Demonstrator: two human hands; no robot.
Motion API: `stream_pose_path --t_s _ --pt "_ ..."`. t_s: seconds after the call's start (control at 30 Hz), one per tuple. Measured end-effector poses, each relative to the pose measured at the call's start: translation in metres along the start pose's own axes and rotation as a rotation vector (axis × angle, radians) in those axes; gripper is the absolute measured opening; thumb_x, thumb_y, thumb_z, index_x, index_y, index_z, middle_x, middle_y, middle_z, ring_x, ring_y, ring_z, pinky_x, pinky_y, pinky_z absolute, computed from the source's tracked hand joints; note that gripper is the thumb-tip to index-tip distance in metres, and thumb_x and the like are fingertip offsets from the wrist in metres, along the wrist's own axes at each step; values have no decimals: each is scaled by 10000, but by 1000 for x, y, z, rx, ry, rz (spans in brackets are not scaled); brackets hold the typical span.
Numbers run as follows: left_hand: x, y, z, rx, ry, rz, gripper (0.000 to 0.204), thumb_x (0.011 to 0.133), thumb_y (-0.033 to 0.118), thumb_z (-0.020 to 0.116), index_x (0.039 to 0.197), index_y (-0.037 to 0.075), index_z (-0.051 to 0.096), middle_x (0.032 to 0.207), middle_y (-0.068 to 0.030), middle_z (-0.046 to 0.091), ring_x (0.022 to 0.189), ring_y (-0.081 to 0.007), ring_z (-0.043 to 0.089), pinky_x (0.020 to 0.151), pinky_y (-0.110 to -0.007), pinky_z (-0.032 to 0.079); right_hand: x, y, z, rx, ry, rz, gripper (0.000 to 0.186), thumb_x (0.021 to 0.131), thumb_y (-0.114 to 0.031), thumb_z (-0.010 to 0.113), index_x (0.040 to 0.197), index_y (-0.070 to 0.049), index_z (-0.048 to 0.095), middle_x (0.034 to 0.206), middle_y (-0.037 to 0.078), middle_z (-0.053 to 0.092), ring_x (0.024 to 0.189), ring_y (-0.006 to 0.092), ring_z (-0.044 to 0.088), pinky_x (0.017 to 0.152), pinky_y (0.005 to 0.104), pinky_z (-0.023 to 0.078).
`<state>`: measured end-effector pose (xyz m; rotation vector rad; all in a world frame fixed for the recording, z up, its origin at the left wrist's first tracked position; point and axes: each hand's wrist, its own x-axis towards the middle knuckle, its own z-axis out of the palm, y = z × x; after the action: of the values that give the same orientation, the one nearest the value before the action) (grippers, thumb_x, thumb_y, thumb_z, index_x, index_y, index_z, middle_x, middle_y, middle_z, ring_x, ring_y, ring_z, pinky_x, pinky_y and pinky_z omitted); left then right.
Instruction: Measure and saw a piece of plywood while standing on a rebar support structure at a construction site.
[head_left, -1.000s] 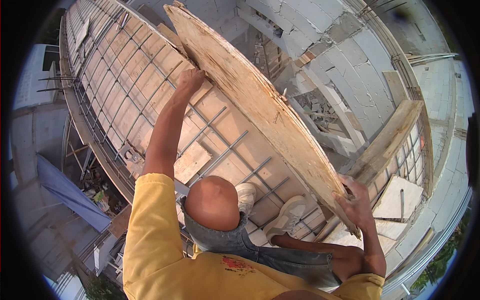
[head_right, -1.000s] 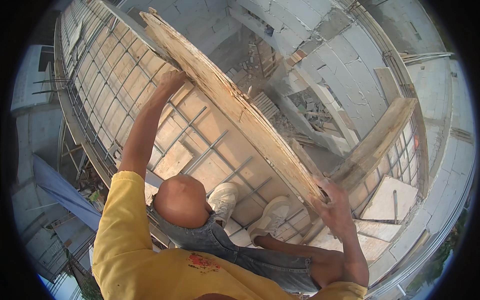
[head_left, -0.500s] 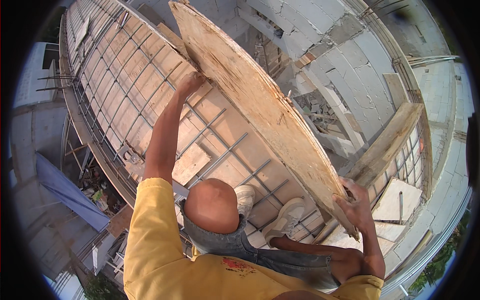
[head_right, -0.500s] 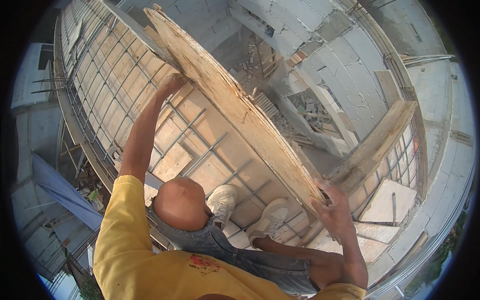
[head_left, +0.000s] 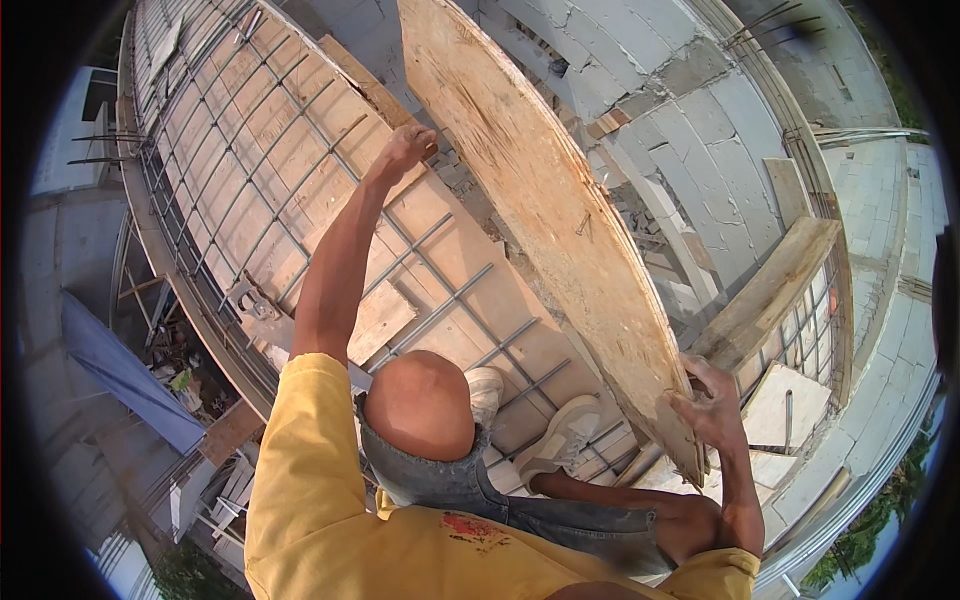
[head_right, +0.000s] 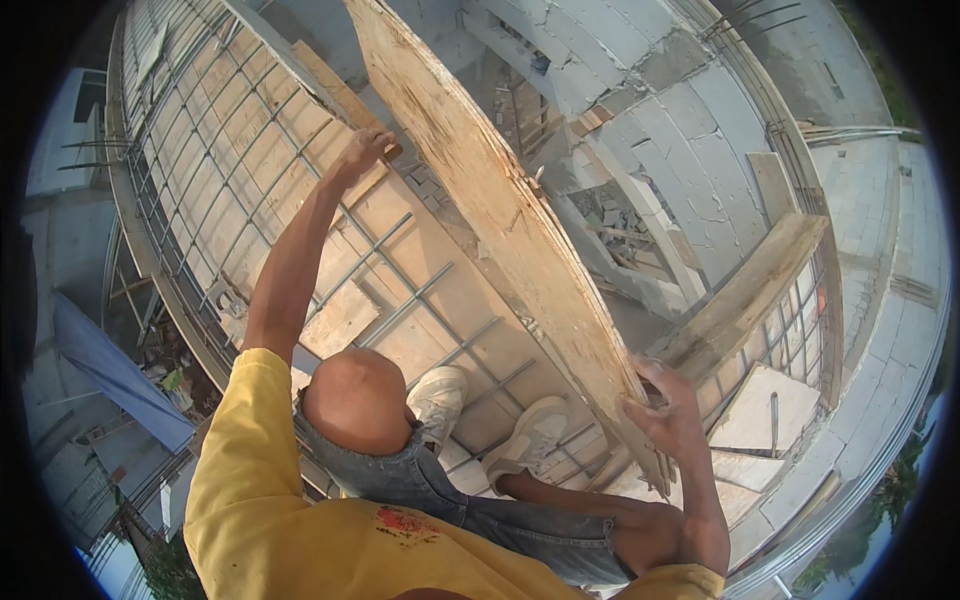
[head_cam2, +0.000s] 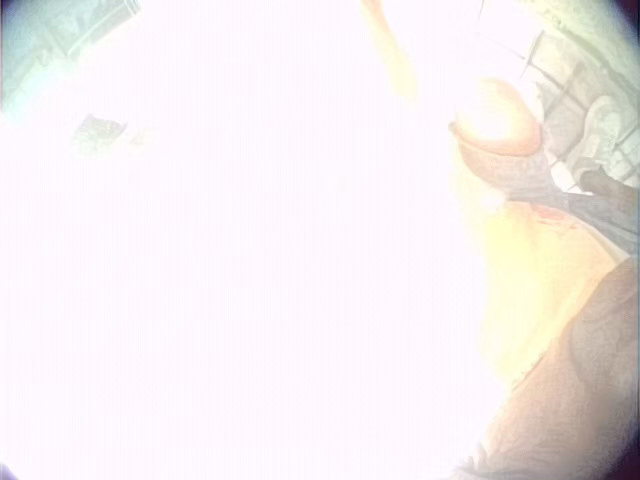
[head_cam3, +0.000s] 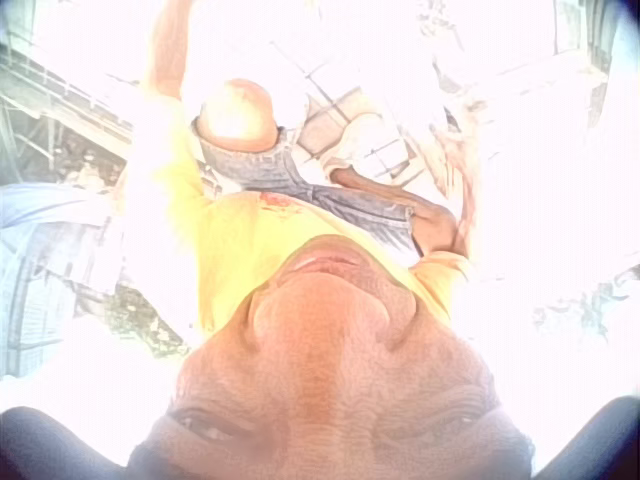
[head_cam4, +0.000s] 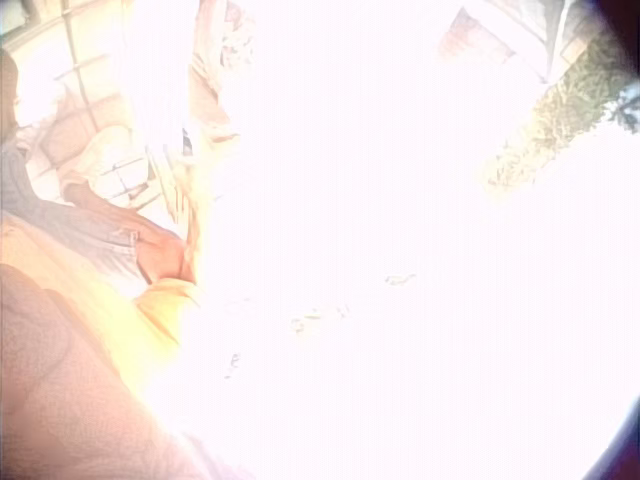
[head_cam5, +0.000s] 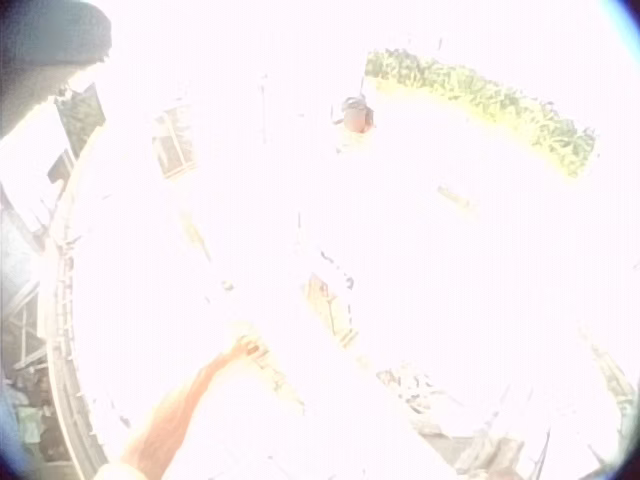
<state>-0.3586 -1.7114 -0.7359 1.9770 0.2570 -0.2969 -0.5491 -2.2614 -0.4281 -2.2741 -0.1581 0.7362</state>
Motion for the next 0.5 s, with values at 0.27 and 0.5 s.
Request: stream_pose_path --t_s 0.27,0.5 --pt "-17 67 -7 -211 27 -115 326 1090 321 513 1126 32 661 862 6 559 776 -97 482 631 -266 422 14 16 5 219 88 163 547 830 -38 810 1343 46 641 1257 195 707 1145 231 673 1026 340 500" --pt "-104 42 58 -810 227 -585 230 1088 324 461 1055 133 586 996 -4 579 715 -81 506 489 -223 323 40 9 -15 237 94 202 574 871 -39 770 1408 58 594 1175 98 723 1040 132 659 919 271 511"
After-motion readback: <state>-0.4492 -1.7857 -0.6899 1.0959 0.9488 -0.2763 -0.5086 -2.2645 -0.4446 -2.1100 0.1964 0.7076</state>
